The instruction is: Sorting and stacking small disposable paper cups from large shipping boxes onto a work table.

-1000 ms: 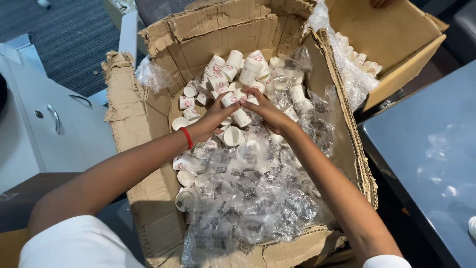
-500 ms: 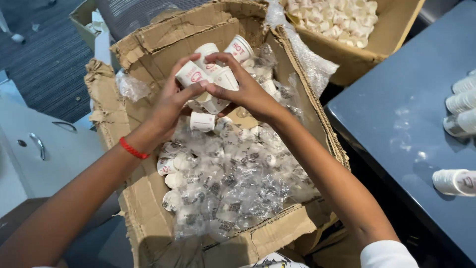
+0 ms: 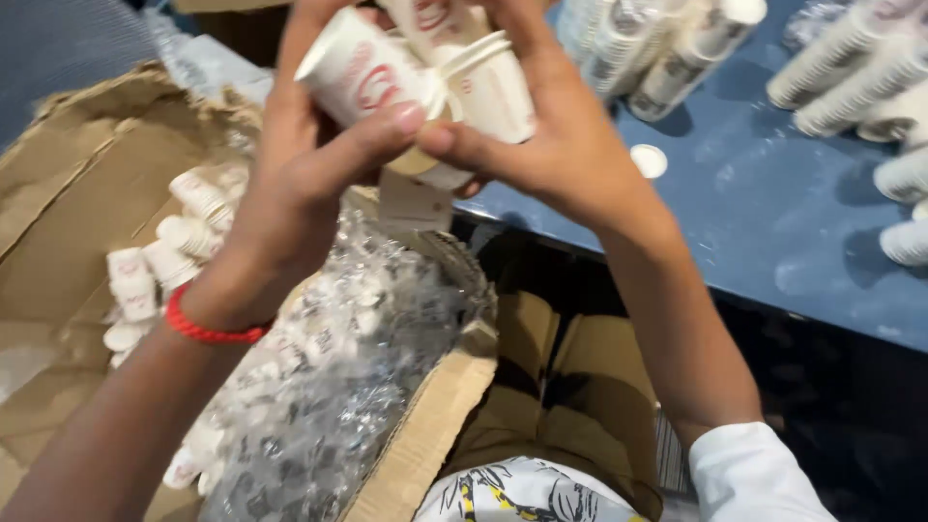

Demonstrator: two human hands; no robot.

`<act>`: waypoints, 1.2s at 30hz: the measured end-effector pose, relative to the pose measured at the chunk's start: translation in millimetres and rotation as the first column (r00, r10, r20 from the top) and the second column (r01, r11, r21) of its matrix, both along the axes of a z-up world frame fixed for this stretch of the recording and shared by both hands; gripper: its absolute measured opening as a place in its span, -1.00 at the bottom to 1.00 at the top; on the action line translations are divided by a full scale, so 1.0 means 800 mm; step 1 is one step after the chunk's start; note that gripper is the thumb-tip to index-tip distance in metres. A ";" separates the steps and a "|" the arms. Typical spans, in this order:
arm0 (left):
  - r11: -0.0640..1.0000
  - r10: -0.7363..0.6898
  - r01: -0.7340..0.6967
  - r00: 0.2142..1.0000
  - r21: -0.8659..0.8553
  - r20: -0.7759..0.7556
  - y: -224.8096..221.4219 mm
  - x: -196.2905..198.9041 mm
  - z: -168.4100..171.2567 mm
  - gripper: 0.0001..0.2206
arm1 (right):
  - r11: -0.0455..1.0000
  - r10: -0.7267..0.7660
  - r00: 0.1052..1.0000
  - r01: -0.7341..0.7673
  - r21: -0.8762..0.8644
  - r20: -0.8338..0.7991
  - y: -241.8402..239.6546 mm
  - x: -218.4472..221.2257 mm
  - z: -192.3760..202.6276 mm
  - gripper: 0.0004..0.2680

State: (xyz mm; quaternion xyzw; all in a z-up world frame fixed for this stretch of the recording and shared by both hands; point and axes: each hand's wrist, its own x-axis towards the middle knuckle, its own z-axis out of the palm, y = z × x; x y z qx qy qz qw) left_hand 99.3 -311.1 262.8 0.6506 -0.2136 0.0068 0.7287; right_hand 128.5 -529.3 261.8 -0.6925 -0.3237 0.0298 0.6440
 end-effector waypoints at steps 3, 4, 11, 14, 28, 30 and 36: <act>0.964 -0.251 0.258 0.963 -0.062 0.094 -0.120 0.062 -0.021 -0.44 | 0.981 -0.194 0.972 0.192 0.023 0.136 -0.130 -0.002 -0.024 -0.50; 0.952 -0.293 0.300 0.951 -0.064 0.098 -0.164 0.074 -0.030 -0.44 | 0.972 -0.236 0.962 0.235 0.021 0.140 -0.164 -0.013 -0.024 -0.50; 0.814 -0.540 0.531 0.841 -0.234 0.031 -0.419 0.121 -0.136 -0.39 | 0.834 -0.548 0.822 0.552 -0.019 -0.154 -0.355 -0.049 -0.091 -0.50; 0.876 -0.464 0.448 0.884 -0.178 -0.062 -0.472 0.133 -0.183 -0.41 | 0.793 -0.602 0.753 0.604 -0.083 -0.267 -0.387 -0.035 -0.124 -0.47; 0.966 -0.105 0.078 0.990 0.246 0.097 -0.436 0.053 -0.200 -0.50 | 0.638 -0.764 0.601 0.759 -0.133 -0.233 -0.399 -0.059 -0.191 -0.46; 0.939 -0.072 0.010 0.983 0.345 0.167 -0.413 0.031 -0.180 -0.53 | 0.478 -0.864 0.501 0.848 -0.229 0.050 -0.390 -0.067 -0.204 -0.45; 0.691 0.451 -0.684 0.659 0.231 0.602 -0.338 0.003 -0.246 -0.53 | 0.358 -0.933 0.358 0.933 0.016 0.028 -0.386 -0.069 -0.272 -0.51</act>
